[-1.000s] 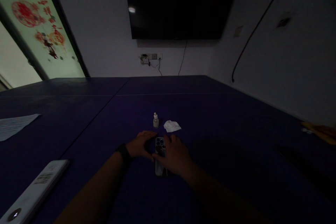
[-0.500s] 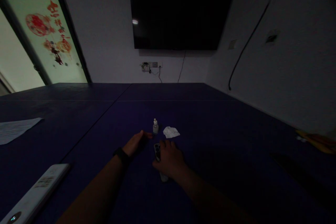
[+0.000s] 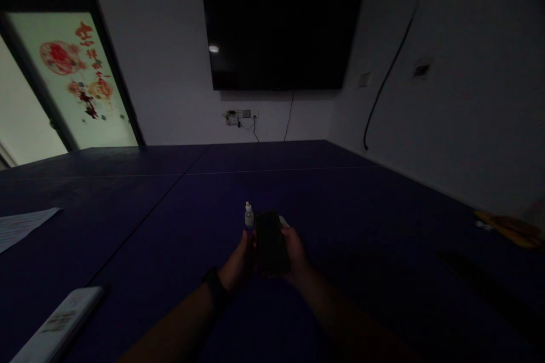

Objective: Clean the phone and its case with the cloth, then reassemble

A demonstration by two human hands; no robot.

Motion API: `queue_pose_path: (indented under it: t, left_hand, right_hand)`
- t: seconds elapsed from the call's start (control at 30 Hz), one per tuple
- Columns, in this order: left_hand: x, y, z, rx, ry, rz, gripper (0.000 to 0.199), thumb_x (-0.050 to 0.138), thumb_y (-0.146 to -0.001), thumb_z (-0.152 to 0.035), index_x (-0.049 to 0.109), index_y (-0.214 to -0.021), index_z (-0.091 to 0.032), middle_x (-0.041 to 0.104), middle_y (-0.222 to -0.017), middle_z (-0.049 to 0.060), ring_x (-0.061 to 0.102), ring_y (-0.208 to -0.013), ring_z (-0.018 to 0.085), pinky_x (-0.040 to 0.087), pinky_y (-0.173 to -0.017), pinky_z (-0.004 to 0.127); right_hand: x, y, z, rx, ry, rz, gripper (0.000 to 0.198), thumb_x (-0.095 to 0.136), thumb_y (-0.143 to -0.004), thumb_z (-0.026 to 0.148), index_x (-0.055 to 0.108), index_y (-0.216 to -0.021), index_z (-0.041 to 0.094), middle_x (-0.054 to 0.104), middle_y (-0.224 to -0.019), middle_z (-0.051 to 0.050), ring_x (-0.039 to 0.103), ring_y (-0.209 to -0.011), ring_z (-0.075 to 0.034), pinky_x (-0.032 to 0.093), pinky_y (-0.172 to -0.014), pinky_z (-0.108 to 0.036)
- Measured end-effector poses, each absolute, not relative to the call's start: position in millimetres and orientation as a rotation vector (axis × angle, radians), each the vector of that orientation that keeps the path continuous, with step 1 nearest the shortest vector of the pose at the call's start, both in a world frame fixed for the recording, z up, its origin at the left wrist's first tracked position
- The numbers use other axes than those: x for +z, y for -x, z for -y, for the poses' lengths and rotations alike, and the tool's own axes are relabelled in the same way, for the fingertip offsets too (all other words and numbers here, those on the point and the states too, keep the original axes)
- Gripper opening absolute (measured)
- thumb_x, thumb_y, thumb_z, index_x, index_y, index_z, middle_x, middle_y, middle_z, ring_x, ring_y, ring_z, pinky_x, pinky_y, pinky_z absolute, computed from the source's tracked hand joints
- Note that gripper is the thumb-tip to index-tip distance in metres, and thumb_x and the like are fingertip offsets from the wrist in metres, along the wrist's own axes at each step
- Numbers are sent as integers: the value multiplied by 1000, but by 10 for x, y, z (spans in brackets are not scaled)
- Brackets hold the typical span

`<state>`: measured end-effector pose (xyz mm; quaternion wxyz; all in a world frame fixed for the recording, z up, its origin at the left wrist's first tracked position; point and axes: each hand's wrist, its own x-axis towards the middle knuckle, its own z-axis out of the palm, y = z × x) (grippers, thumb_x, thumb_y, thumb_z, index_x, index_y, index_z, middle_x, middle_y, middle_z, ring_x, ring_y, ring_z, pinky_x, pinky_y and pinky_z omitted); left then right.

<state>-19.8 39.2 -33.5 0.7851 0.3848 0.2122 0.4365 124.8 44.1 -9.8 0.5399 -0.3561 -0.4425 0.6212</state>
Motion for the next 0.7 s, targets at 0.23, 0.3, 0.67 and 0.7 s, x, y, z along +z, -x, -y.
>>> queue_pose_path:
  t: [0.23,0.3,0.67,0.7]
  left_hand:
    - [-299,280,-308,764,-736,-308,65,37,-97,-70,44,-149,-31,63,-136,15,67,-115,34,55,-88,55]
    - [-322,290,-338,735,-738,-289,67,36,-97,-70,47,-148,-28,64,-136,17,67,-114,36,56,-85,55]
    - [-244,346,-344,731,-699,-279,65,39,-97,-69,45,-148,-29,62,-137,15,64,-120,35,49,-98,58]
    - [-242,350,-350,731,-704,-271,65,39,-97,-69,44,-149,-29,62,-138,15,63,-121,35,48,-99,57]
  right_hand:
    - [-168,-1146,-384,1598,729,858,39,51,-76,58,64,-88,23,69,-68,-3,70,-75,-26,53,-69,-36]
    - [-172,-1153,-419,1617,734,850,40,53,-77,61,64,-84,23,68,-67,-3,69,-77,-27,53,-70,-36]
    - [-227,-1269,-534,1634,782,921,48,56,-78,65,66,-96,22,74,-83,-4,70,-91,-29,51,-84,-41]
    - [-239,-1272,-540,1637,781,922,49,57,-78,65,66,-97,21,74,-83,-4,70,-90,-29,51,-84,-41]
